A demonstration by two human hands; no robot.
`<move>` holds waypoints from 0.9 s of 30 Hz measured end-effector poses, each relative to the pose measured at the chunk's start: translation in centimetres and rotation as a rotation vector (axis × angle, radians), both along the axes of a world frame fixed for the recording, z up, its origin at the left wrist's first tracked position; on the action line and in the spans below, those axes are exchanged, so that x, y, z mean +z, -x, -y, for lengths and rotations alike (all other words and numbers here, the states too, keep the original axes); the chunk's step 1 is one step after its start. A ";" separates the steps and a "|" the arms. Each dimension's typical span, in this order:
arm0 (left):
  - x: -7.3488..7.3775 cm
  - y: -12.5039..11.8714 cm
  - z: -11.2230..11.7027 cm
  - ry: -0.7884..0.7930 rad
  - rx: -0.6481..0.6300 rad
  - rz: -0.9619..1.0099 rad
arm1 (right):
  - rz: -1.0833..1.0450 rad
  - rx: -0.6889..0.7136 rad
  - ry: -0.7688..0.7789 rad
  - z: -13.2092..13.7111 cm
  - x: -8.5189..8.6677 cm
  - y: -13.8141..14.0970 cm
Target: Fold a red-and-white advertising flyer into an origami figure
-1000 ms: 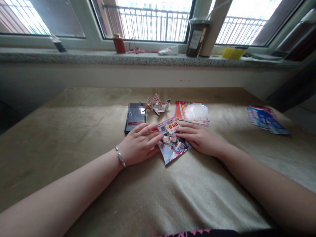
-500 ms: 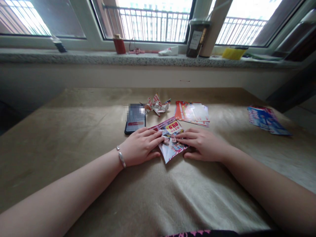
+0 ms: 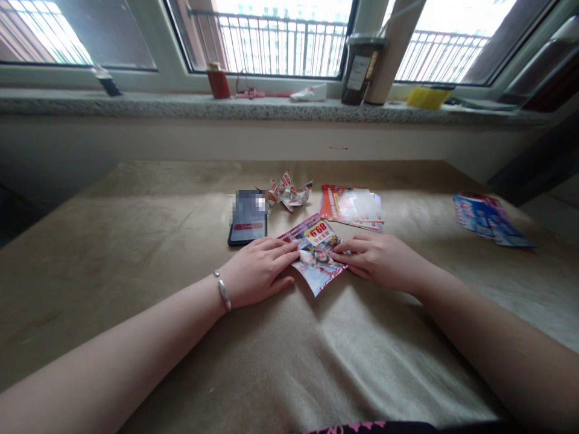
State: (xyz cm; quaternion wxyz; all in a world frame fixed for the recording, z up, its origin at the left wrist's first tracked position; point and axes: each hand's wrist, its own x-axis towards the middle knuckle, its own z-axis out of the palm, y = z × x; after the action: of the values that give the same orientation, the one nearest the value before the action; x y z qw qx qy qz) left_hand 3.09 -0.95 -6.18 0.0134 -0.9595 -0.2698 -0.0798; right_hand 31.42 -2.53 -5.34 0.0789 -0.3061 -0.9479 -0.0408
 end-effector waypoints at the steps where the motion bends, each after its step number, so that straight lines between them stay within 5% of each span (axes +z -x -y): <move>1: 0.0 0.0 0.0 0.008 -0.013 0.011 | 0.000 -0.001 0.008 -0.1 0.1 -0.1; 7: -0.2 0.0 -0.1 0.037 -0.070 0.109 | -0.077 -0.065 0.048 -0.4 0.1 -0.9; 15: -0.4 0.3 -0.1 0.053 0.025 0.167 | -0.152 -0.189 0.169 -0.7 -0.3 -1.5; 27: -0.4 0.2 -0.1 -0.086 -0.069 0.165 | -0.230 -0.442 0.283 -1.2 -1.1 -0.6</move>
State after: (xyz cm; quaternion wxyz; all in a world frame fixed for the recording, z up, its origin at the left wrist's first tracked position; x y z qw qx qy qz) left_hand 2.90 -0.85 -6.57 0.0295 -0.9569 -0.2330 -0.1707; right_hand 32.02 -1.38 -6.47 0.1315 -0.5158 -0.8393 0.1107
